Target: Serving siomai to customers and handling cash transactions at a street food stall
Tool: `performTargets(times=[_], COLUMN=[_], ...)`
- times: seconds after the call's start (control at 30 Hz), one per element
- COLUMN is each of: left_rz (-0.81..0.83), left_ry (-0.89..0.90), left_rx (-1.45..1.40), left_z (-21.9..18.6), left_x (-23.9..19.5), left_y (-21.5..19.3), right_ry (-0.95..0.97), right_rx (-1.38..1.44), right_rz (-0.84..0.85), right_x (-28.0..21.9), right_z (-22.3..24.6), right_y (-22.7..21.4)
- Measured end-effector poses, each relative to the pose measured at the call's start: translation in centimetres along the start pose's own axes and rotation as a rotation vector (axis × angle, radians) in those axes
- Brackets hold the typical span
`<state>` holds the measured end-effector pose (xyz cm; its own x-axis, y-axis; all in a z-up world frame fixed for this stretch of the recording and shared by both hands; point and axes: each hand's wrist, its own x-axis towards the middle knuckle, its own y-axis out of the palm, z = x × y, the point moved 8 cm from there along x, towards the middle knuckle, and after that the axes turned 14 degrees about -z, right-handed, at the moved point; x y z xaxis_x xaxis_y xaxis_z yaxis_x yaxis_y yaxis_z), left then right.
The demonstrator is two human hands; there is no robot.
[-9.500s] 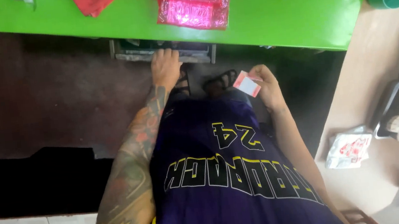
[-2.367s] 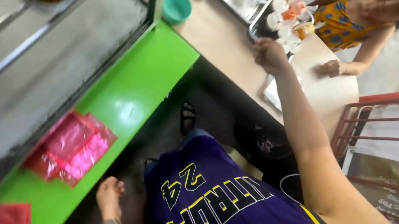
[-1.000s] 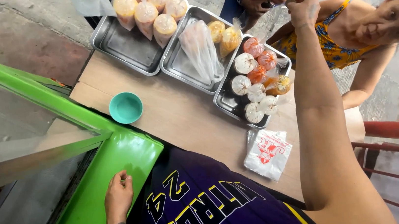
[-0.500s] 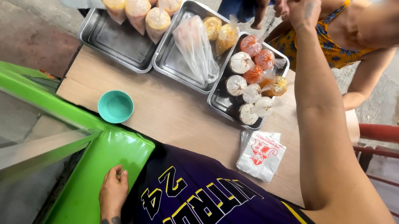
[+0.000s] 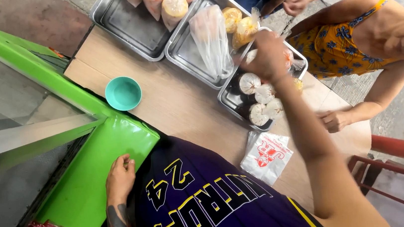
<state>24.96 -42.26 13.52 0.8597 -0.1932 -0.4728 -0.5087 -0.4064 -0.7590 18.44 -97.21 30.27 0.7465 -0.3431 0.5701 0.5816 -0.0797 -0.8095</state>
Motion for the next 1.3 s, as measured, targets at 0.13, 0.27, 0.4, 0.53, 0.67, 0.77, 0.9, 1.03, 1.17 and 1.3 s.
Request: performTargets(times=[0.13, 0.27, 0.4, 0.53, 0.67, 0.77, 0.9, 1.03, 1.17, 1.3], left_rz=[-0.005, 0.017, 0.003, 0.014, -0.001, -0.004, -0.009, 0.011, 0.049, 0.043], left_ry=[0.125, 0.113, 0.113, 0.093, 0.028, 0.023, -0.013, -0.052, -0.076, -0.042], left_rx=[-0.011, 0.009, -0.012, -0.025, 0.030, 0.012, 0.002, -0.018, -0.010, 0.000], left_z=[-0.9, -1.4, -1.2, -0.5, 1.2, 0.9, 1.4, 1.6, 0.5, 1.0], left_x=[0.1, 0.6, 0.9, 0.7, 1.7, 1.7, 1.5, 1.1, 0.7, 1.4], left_y=[-0.2, -1.0, -1.1, -0.4, 1.3, 0.9, 0.8, 0.9, 1.0, 2.2], right_ry=[0.097, 0.216, 0.369, 0.894, 0.946, 0.794, 0.850, 0.866, 0.747, 0.812], right_rx=[0.029, 0.027, 0.131, 0.581, 0.813, 1.011, 1.046, 1.009, 0.729, 0.410], right_rz=[0.119, 0.123, 0.043, -0.054, -0.141, -0.121, -0.188, -0.136, -0.057, 0.003], right_x=[-7.4, -9.3, -10.2, -8.4, -0.3, 4.5, 7.8, 9.5, 9.7, 8.4], right_z=[4.8, 3.7, 1.9, -0.2, -1.2, -2.4, -8.2, -12.4, -17.3, -24.6], right_y=[6.1, 9.9, 12.2, 11.2, 6.1, 3.4, -0.9, -5.7, -8.7, -8.1])
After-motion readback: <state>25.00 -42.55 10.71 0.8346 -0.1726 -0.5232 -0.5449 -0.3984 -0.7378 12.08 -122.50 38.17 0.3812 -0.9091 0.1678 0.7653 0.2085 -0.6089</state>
